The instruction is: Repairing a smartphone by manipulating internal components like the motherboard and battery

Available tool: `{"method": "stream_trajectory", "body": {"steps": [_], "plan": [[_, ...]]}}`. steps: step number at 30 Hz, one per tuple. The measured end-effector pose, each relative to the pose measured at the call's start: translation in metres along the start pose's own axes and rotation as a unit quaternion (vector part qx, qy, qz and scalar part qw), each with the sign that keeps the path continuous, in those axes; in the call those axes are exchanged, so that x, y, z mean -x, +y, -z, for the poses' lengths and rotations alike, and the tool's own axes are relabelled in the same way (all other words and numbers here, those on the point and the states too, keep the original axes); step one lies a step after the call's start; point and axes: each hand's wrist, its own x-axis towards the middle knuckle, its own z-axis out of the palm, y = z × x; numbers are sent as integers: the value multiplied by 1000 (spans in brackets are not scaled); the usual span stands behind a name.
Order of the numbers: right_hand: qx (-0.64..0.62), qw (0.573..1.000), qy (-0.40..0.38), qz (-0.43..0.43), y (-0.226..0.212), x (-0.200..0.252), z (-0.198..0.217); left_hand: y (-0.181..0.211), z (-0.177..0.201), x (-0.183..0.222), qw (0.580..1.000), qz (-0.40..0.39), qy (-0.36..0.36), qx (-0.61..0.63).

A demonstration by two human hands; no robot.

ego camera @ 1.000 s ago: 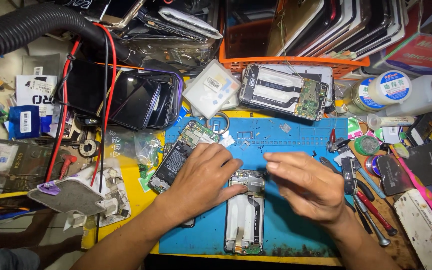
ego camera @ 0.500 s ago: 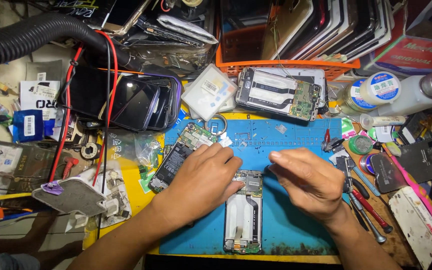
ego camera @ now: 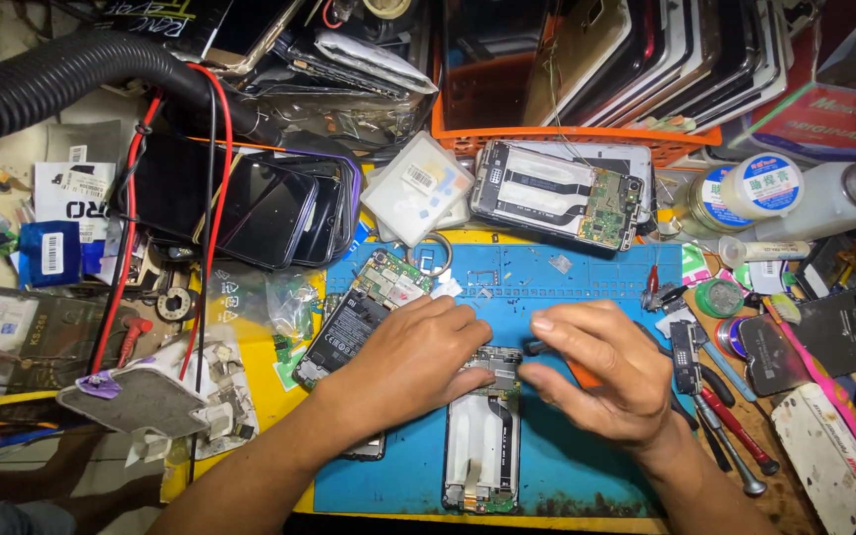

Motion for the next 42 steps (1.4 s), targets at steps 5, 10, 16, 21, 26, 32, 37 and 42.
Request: {"method": "stream_trajectory", "body": {"steps": [5,10,16,21,26,32,37,42], "plan": [[-1,1000,18,-23,-5,0,0,-2,4,-1,1000,-7,4,8],[7,1000,-6,2,-1,1,2,-2,9,-1,1000,-4,-4,24],[-31,999,3,-18,-4,2,1,1,8,-4,999,-13,25,30],[-48,999,-1,-16,-3,8,-7,14,2,-10,981,-15,60,183],[-34,999,2,14,-5,1,-3,10,-4,-9,969,-25,86,232],[118,982,-65,-134,5,-28,12,5,17,-13,928,35,234,288],[127,961,-159,-186,29,-31,0,5,24,-14,904,64,294,303],[81,954,-137,-253,47,-34,-8,5,30,-14,906,72,279,311]]}}
